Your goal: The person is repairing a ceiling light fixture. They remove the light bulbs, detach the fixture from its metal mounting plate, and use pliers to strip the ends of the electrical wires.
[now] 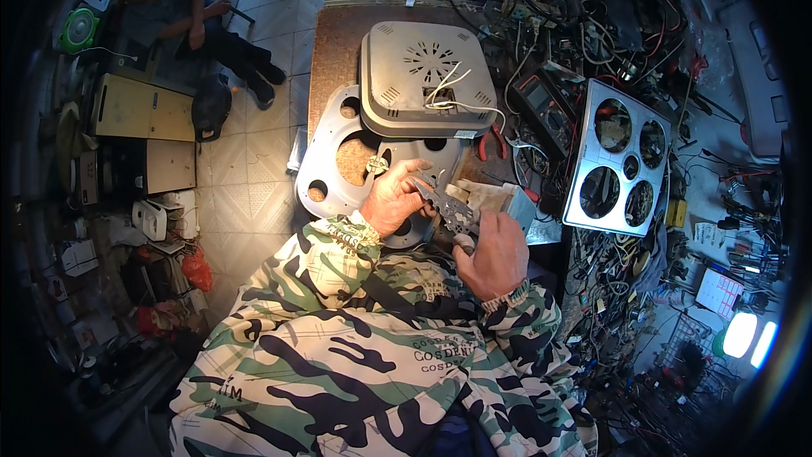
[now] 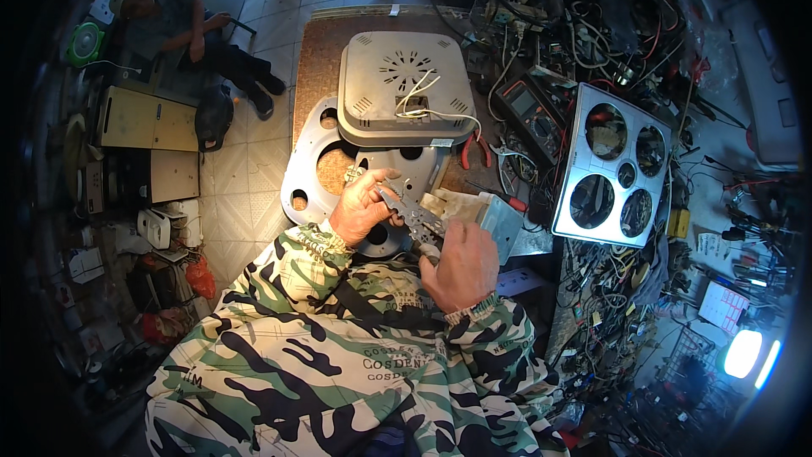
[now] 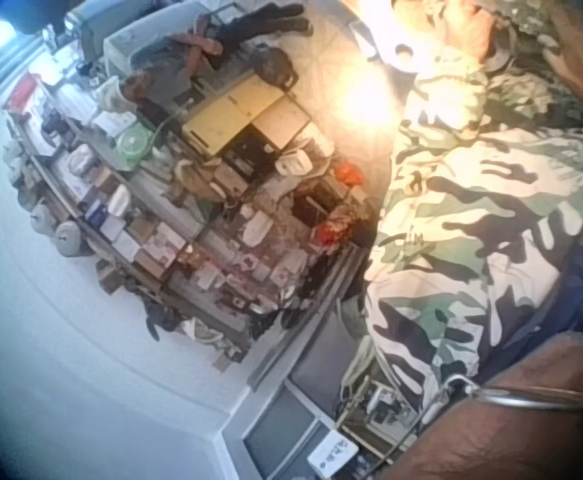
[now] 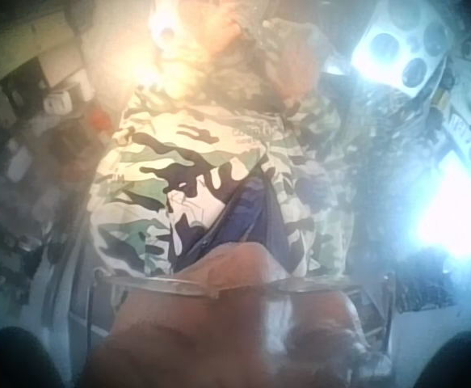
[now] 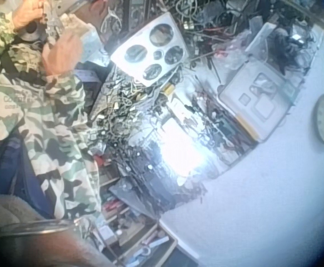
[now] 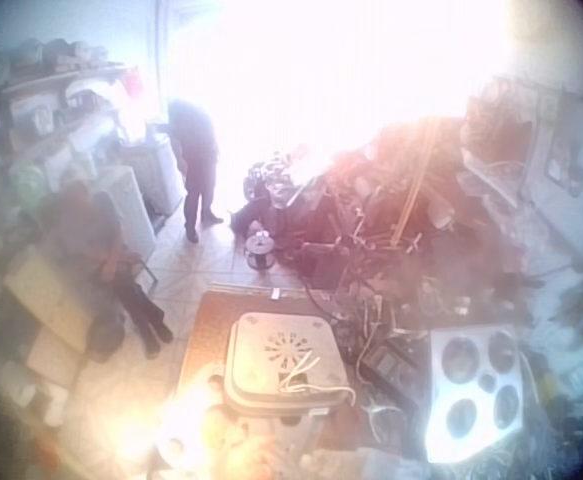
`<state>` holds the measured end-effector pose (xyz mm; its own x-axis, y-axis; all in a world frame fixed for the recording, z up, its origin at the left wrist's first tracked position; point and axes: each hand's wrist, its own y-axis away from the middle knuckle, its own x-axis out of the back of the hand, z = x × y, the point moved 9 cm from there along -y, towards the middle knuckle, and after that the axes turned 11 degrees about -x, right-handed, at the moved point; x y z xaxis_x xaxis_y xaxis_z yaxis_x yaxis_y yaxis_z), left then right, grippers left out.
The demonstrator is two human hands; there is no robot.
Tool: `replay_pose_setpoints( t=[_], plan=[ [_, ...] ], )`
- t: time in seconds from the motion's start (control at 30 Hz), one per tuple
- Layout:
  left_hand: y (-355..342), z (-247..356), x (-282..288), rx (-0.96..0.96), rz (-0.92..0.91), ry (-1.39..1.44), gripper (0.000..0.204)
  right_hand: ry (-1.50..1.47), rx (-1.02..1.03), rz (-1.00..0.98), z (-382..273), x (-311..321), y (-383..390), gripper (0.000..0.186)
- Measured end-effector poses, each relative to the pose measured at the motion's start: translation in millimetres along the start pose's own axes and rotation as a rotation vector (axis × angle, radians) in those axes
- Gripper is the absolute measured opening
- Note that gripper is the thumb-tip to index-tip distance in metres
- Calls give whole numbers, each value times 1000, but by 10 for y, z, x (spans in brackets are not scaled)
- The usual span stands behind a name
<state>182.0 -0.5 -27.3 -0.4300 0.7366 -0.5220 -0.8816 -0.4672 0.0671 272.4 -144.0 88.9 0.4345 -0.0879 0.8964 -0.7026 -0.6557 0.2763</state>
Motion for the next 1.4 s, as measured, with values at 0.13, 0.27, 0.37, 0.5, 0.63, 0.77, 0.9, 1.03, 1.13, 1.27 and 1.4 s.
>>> replay_pose_setpoints(
  t=[0.13, 0.27, 0.37, 0.5, 0.63, 0.77, 0.9, 1.03, 1.13, 1.27, 1.4],
  plan=[
    [9, 22, -23, 34, -9, -37, 59, 6, 13, 5, 14, -36, 2, 63],
    [22, 54, -64, 37, -27, -37, 63, -15, 26, 21, 0, -19, -2, 63],
    [17, 67, -74, 43, -36, -44, 64, -23, 34, 30, -7, 5, 5, 62],
    [17, 74, -78, 46, -39, -53, 64, -24, 26, 16, 9, -21, -1, 62],
    [19, 70, -81, 52, -39, -52, 64, -9, 21, 0, 19, -35, -7, 61],
    [18, 62, -82, 54, -48, -52, 63, -21, 17, -3, 24, -49, -6, 59],
    [29, 40, -57, 47, -54, -51, 63, -46, 36, -4, 7, -39, -13, 57],
    [38, 22, -40, 36, -46, -16, 64, -37, 54, -1, -15, -32, -26, 54],
    [44, 25, -30, 30, -66, -34, 65, -36, 20, -14, 13, -47, -33, 45],
    [42, -38, 42, 49, 1, 5, 63, -270, -74, 196, 296, 147, -174, 28],
    [63, -87, 109, 62, 55, 22, 51, -836, -394, 240, 1007, 499, -384, 19]
  ],
)
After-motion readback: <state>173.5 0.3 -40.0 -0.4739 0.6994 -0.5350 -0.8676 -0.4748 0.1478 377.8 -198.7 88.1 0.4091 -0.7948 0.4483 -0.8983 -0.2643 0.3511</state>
